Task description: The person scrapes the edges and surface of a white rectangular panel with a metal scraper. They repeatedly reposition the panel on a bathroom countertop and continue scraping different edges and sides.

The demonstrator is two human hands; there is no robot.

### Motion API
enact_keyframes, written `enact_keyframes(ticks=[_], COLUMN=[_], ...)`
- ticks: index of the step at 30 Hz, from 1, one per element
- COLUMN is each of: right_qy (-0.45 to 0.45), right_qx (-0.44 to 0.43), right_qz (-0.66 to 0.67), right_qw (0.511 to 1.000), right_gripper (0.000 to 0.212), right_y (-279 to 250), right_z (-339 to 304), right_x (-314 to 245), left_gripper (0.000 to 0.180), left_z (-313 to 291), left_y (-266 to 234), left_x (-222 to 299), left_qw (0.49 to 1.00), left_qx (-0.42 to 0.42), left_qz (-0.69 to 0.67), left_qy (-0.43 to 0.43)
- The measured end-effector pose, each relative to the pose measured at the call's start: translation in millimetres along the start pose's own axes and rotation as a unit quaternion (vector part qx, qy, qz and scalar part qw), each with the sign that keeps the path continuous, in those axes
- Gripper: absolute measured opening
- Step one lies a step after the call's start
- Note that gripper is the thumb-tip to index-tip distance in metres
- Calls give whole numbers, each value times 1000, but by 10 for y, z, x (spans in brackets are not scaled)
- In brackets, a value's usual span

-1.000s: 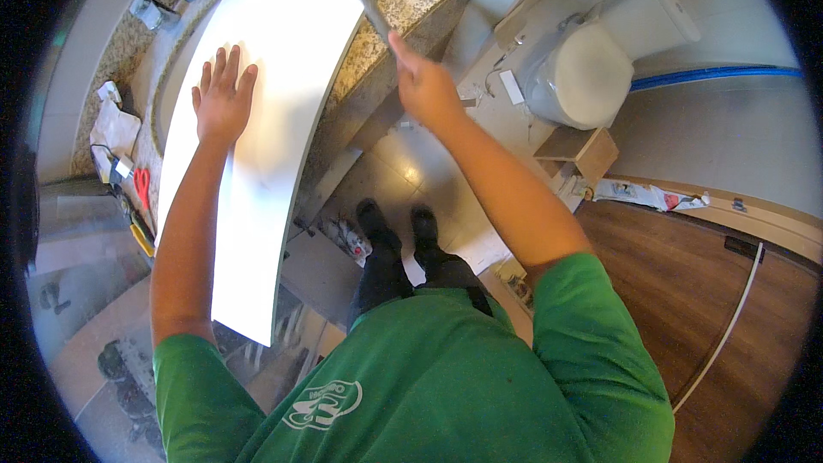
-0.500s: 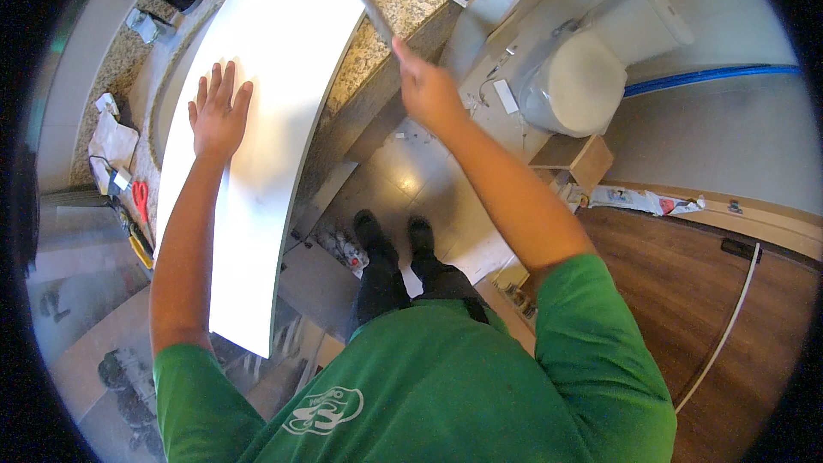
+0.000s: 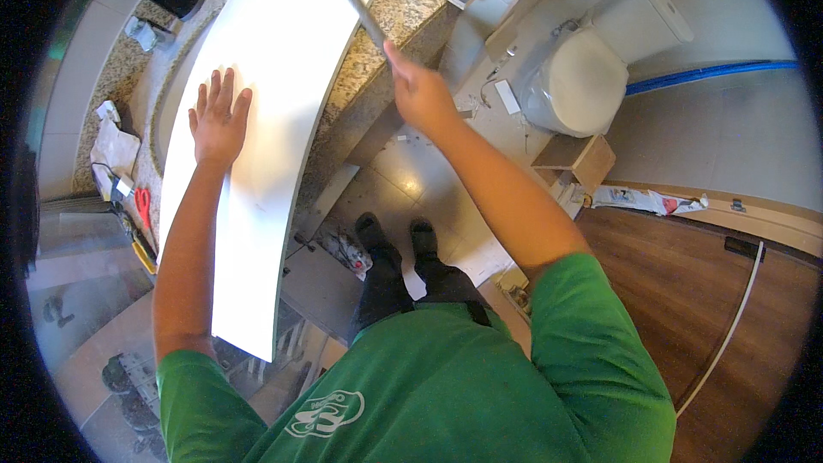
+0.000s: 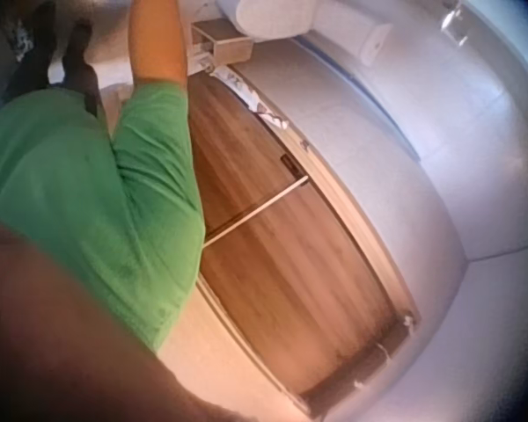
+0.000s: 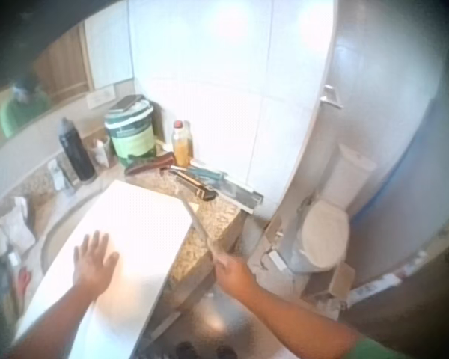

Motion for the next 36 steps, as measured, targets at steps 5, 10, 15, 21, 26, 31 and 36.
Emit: enact_keyframes(ticks=[5,10,15,21,26,31,36], right_qy=[-107,-16,-58,-51,-16,-59,-94], right_qx=[-4,7,-42,-166,-43,-81,-158], right_qz=[26,-31,-54,-57,-53,-48,60], right_qw=[994,999,996,983,998,994,981], right_gripper=[53,52,62,73,66,65,66], right_y=[-53,-209,-122,63,-104,24,-18], right_z=[-730,273,-90,-1261,-51,-621,-1909], right_x=[-443,-37,-195,-495,-131,-475,-740], left_gripper=[72,72,72,72,72,72,73], left_z=[-10,-3,5,-4,-2,9,-34], left_y=[2,11,6,9,0,18,-7], left_x=[-8,-12,-8,-6,8,-6,84], left_qw=[1000,1000,1000,1000,1000,1000,999], left_qx=[2,12,14,10,15,8,-5], left_qz=[-9,0,0,-7,-4,-4,-7], left_qy=[2,6,8,5,7,9,50])
Point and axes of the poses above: each hand's wrist, its own z-axis towards the middle knuckle, its own y-axis out of the palm, x = y × z, the point moved 7 cm from there along z, towards the middle knuckle, and after that the axes turned 10 degrees about -y, right-handed, at the moved point
